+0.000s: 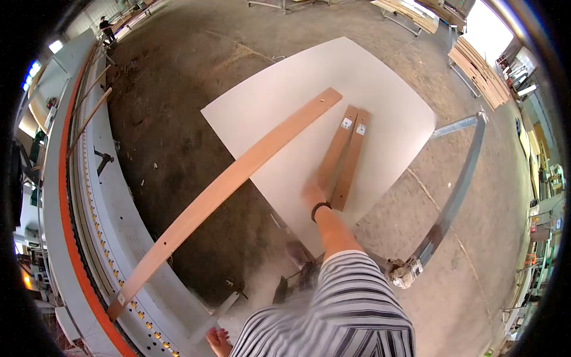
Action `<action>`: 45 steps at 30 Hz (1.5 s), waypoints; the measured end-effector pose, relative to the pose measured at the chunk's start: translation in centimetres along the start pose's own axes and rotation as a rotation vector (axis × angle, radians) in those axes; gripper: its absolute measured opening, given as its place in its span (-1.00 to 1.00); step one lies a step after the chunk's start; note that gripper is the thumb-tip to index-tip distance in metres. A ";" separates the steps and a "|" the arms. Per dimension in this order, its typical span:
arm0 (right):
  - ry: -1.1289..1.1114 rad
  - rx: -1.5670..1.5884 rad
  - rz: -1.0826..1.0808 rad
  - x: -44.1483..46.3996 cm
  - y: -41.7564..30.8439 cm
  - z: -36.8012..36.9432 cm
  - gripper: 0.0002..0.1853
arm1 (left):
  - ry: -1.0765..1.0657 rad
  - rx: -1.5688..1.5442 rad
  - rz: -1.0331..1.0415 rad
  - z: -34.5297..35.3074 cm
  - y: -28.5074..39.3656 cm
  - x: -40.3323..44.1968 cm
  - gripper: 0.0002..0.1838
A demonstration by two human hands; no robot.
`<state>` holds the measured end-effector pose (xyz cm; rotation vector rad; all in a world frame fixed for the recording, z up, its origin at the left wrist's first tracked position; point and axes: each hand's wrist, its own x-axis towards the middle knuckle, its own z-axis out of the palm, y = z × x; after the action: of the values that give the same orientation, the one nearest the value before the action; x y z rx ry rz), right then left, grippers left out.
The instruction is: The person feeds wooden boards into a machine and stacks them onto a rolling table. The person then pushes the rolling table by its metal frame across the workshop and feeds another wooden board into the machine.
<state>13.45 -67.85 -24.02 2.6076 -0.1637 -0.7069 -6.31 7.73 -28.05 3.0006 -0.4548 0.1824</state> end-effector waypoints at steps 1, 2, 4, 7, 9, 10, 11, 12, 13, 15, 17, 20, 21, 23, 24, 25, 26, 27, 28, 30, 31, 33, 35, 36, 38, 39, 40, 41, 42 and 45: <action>-0.003 0.065 -0.093 -1.2 -0.1 -3.2 -0.62 | -0.141 -0.243 -0.082 0.6 0.2 0.3 -0.64; -0.007 0.131 -0.186 -1.9 -0.6 -5.3 -0.68 | -0.294 -0.499 -0.123 0.8 0.7 0.2 -0.64; 0.391 0.444 -0.401 0.4 -6.9 -0.2 -0.79 | -0.439 -0.594 -0.027 -1.7 3.6 2.3 -0.63; 0.395 0.706 -0.878 -8.1 -10.8 -13.9 -0.59 | -0.508 -1.019 -0.316 -10.9 15.0 12.0 -0.61; 0.428 0.877 -1.103 -12.9 -15.4 -18.8 -0.40 | -0.379 -1.414 -0.725 -15.0 20.9 16.4 -0.59; 0.386 0.956 -1.191 -14.8 -16.5 -21.7 -0.41 | -0.283 -1.348 -0.488 -14.6 21.9 17.1 -0.63; 0.330 1.026 -1.299 -16.6 -17.7 -24.1 -0.42 | -0.250 -1.381 -0.495 -15.0 22.0 17.4 -0.65; 0.254 1.068 -1.392 -17.3 -18.5 -26.0 -0.40 | -0.217 -1.412 -0.502 -15.9 22.6 18.1 -0.68; 0.164 1.097 -1.485 -17.6 -19.4 -27.2 -0.38 | -0.218 -1.600 -0.721 -19.0 23.2 19.4 -0.69; 0.260 1.094 -1.425 -17.5 -20.8 -25.8 -0.36 | -0.108 -1.336 -0.873 -22.5 21.6 18.4 -0.70; 0.211 0.913 -1.339 -15.7 -21.6 -22.3 -0.33 | 0.108 -1.440 -1.024 -21.0 16.3 14.4 -0.71; 0.168 0.767 -1.285 -14.9 -21.5 -21.8 -0.32 | 0.613 -1.382 -1.059 -24.7 7.8 8.9 -0.75; 0.185 0.715 -1.272 -15.6 -21.7 -22.2 -0.32 | 0.721 -1.288 -1.191 -23.6 2.9 5.4 -0.69; 0.197 0.682 -1.295 -16.9 -23.1 -23.9 -0.30 | 1.086 -1.391 -1.263 -25.2 -2.6 1.9 -0.73; 0.190 0.687 -1.329 -18.1 -24.2 -25.4 -0.30 | 1.051 -1.325 -1.316 -25.7 -5.5 -0.4 -0.71; 0.188 0.695 -1.358 -19.3 -25.5 -26.6 -0.29 | 1.206 -1.445 -1.249 -25.2 -7.7 -1.5 -0.68; 0.159 0.660 -1.373 -20.9 -26.9 -27.7 -0.27 | 1.020 -1.349 -1.401 -25.2 -9.4 -2.8 -0.67; 0.166 0.659 -1.418 -22.4 -28.7 -28.5 -0.26 | 0.818 -1.256 -1.527 -25.1 -11.2 -4.1 -0.67; 0.153 0.670 -1.428 -24.0 -30.5 -29.0 -0.24 | 0.718 -1.250 -1.568 -23.6 -12.5 -4.4 -0.67; 0.172 0.719 -1.480 -27.0 -33.9 -29.7 -0.16 | 0.721 -1.179 -1.360 -17.4 -15.5 -4.9 -0.67; 0.198 0.755 -1.527 -28.2 -35.5 -29.9 -0.11 | 0.779 -1.076 -1.142 -12.9 -17.9 -5.4 -0.67; 0.220 0.733 -1.579 -29.5 -38.0 -29.8 0.00 | 0.816 -0.961 -1.030 -10.4 -19.0 -5.2 -0.66; 0.283 0.664 -1.572 -30.8 -39.3 -30.3 0.02 | 0.749 -0.894 -1.142 -12.3 -18.8 -4.3 -0.64; 0.206 0.664 -1.577 -31.3 -39.4 -31.0 0.03 | 0.735 -0.921 -1.226 -12.8 -19.3 -3.9 -0.63; 0.231 0.653 -1.594 -31.3 -40.3 -31.4 0.03 | 0.767 -1.051 -1.409 -16.7 -18.2 -2.0 -0.61; 0.244 0.649 -1.603 -31.3 -40.8 -31.6 0.03 | 0.811 -1.152 -1.507 -18.4 -17.5 -1.3 -0.60; 0.260 0.653 -1.604 -31.2 -41.2 -31.8 0.03 | 0.673 -0.932 -1.369 -16.5 -19.3 -2.2 -0.53; 0.277 0.657 -1.607 -31.1 -41.7 -32.0 0.02 | 0.573 -0.695 -1.236 -16.3 -20.0 -2.5 -0.45; 0.292 0.661 -1.611 -31.0 -42.2 -32.2 0.02 | 0.526 -0.681 -1.271 -16.0 -20.6 -2.6 -0.41; 0.321 0.651 -1.619 -30.3 -42.9 -32.2 0.01 | 0.362 -0.591 -1.318 -19.2 -19.0 -1.4 -0.27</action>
<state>3.63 -10.48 -3.98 2.8913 2.3105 -0.6514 -3.87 28.43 -10.79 2.0357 1.2194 0.3493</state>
